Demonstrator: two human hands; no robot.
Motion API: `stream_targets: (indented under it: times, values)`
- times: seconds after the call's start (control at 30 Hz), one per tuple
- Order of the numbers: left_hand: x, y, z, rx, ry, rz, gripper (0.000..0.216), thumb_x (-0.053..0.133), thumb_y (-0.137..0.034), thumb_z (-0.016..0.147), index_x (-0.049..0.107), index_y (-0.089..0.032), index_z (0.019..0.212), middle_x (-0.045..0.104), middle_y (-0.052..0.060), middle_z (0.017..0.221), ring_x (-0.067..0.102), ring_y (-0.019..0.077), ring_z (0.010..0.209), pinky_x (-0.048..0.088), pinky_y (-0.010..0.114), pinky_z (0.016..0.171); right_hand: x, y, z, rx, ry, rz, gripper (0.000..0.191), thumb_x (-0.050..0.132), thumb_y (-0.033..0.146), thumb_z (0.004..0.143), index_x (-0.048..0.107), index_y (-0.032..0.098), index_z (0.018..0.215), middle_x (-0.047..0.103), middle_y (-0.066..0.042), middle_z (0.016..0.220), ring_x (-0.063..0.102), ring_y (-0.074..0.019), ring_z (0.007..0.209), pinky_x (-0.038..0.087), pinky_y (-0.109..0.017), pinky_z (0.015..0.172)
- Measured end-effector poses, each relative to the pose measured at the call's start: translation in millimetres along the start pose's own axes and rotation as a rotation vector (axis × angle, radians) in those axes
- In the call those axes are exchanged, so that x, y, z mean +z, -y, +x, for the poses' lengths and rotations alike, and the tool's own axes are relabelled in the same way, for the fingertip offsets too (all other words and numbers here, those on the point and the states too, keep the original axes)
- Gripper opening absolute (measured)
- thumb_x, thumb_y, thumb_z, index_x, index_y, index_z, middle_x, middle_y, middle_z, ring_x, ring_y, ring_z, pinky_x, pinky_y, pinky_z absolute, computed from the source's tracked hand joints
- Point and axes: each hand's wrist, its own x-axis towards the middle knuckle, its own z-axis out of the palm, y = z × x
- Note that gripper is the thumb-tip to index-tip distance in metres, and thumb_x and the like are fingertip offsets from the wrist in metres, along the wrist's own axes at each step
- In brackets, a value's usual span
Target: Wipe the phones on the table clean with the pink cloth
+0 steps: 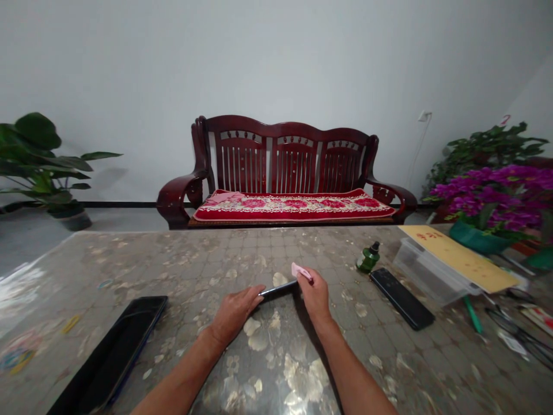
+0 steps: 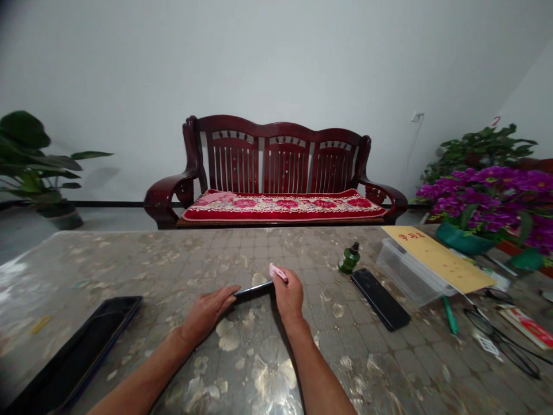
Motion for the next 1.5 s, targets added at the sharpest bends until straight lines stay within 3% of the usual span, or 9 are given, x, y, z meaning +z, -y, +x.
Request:
stream_targets:
  times: [0.23, 0.4, 0.5, 0.63, 0.9, 1.07, 1.23, 1.33, 1.5]
  values:
    - [-1.2, -2.2, 0.8, -0.011, 0.023, -0.023, 0.035, 0.036, -0.039, 0.103, 0.062, -0.024, 0.120, 0.075, 0.005, 0.103, 0.073, 0.0187, 0.087, 0.057, 0.028, 0.080, -2.8, 1.4, 0.4, -0.121, 0.035, -0.127, 0.027, 0.054, 0.036, 0.088, 0.073, 0.021, 0.101, 0.071, -0.006, 0.096, 0.061, -0.0205, 0.089, 0.047, -0.031, 0.084]
    - [-2.2, -7.1, 2.5, -0.074, 0.030, -0.050, 0.028, 0.040, -0.036, 0.101, 0.063, -0.025, 0.113, 0.075, 0.004, 0.099, 0.072, 0.0186, 0.086, 0.056, 0.028, 0.079, -8.7, 19.2, -11.8, -0.473, 0.009, -0.384, 0.029, 0.052, 0.019, 0.089, 0.071, 0.025, 0.111, 0.068, -0.007, 0.106, 0.055, -0.0218, 0.103, 0.041, -0.037, 0.095]
    - [-0.9, -9.4, 3.5, -0.109, 0.023, -0.036, 0.026, 0.041, -0.035, 0.101, 0.063, -0.023, 0.107, 0.075, 0.004, 0.090, 0.072, 0.0192, 0.079, 0.055, 0.027, 0.072, -4.8, 30.2, -25.7, -0.686, 0.116, -0.464, 0.035, 0.053, 0.014, 0.088, 0.068, 0.027, 0.116, 0.069, -0.005, 0.111, 0.052, -0.0227, 0.113, 0.036, -0.040, 0.102]
    - [0.2, -10.8, 3.2, -0.122, 0.009, -0.040, 0.022, 0.043, -0.034, 0.099, 0.062, -0.022, 0.103, 0.074, 0.004, 0.089, 0.072, 0.0200, 0.079, 0.054, 0.027, 0.071, 2.9, 37.0, -35.9, -0.774, 0.239, -0.504, 0.041, 0.055, 0.012, 0.086, 0.064, 0.029, 0.122, 0.069, -0.003, 0.115, 0.051, -0.0219, 0.115, 0.031, -0.042, 0.108]
    - [-5.9, -15.5, 5.8, -0.202, -0.004, -0.097, 0.026, 0.045, -0.041, 0.096, 0.063, -0.023, 0.092, 0.072, 0.002, 0.079, 0.070, 0.0196, 0.073, 0.051, 0.027, 0.068, -13.6, 18.7, -15.6, -0.537, 0.077, -0.396, 0.033, 0.050, 0.013, 0.089, 0.070, 0.026, 0.111, 0.070, -0.004, 0.113, 0.056, -0.0206, 0.108, 0.040, -0.037, 0.099]
    - [-9.4, -26.1, 12.9, -0.323, -0.162, -0.209, 0.031, 0.045, -0.045, 0.091, 0.065, -0.021, 0.088, 0.071, 0.003, 0.075, 0.069, 0.0228, 0.070, 0.051, 0.031, 0.066, -12.5, 4.8, -7.4, -0.342, 0.093, -0.141, 0.031, 0.047, 0.020, 0.089, 0.071, 0.024, 0.107, 0.070, -0.005, 0.109, 0.062, -0.0183, 0.102, 0.047, -0.032, 0.094]
    - [-21.0, -32.6, 31.6, -0.572, -0.307, -0.511, 0.033, 0.056, -0.049, 0.082, 0.067, -0.019, 0.072, 0.064, -0.001, 0.062, 0.063, 0.0213, 0.063, 0.044, 0.028, 0.060, -4.2, -0.6, -9.2, -0.130, 0.115, -0.009, 0.024, 0.055, 0.032, 0.086, 0.075, 0.022, 0.095, 0.074, -0.005, 0.095, 0.066, -0.0196, 0.089, 0.050, -0.030, 0.083]
    - [-24.4, -32.1, 46.5, -0.779, -0.408, -0.914, 0.032, 0.073, -0.048, 0.065, 0.067, -0.016, 0.061, 0.060, -0.002, 0.054, 0.058, 0.0189, 0.056, 0.040, 0.025, 0.052, 4.1, 2.9, -13.7, -0.009, 0.151, 0.092, 0.026, 0.061, 0.038, 0.081, 0.077, 0.020, 0.090, 0.075, -0.005, 0.088, 0.067, -0.0207, 0.083, 0.051, -0.030, 0.079]
    - [-23.8, -37.8, 67.3, -0.836, -0.508, -1.192, 0.034, 0.068, -0.045, 0.070, 0.070, -0.014, 0.085, 0.072, 0.005, 0.075, 0.067, 0.0211, 0.069, 0.051, 0.028, 0.061, 14.0, 13.3, -19.1, 0.148, 0.150, 0.249, 0.032, 0.066, 0.044, 0.075, 0.078, 0.018, 0.088, 0.074, -0.005, 0.080, 0.063, -0.0196, 0.070, 0.048, -0.025, 0.059]
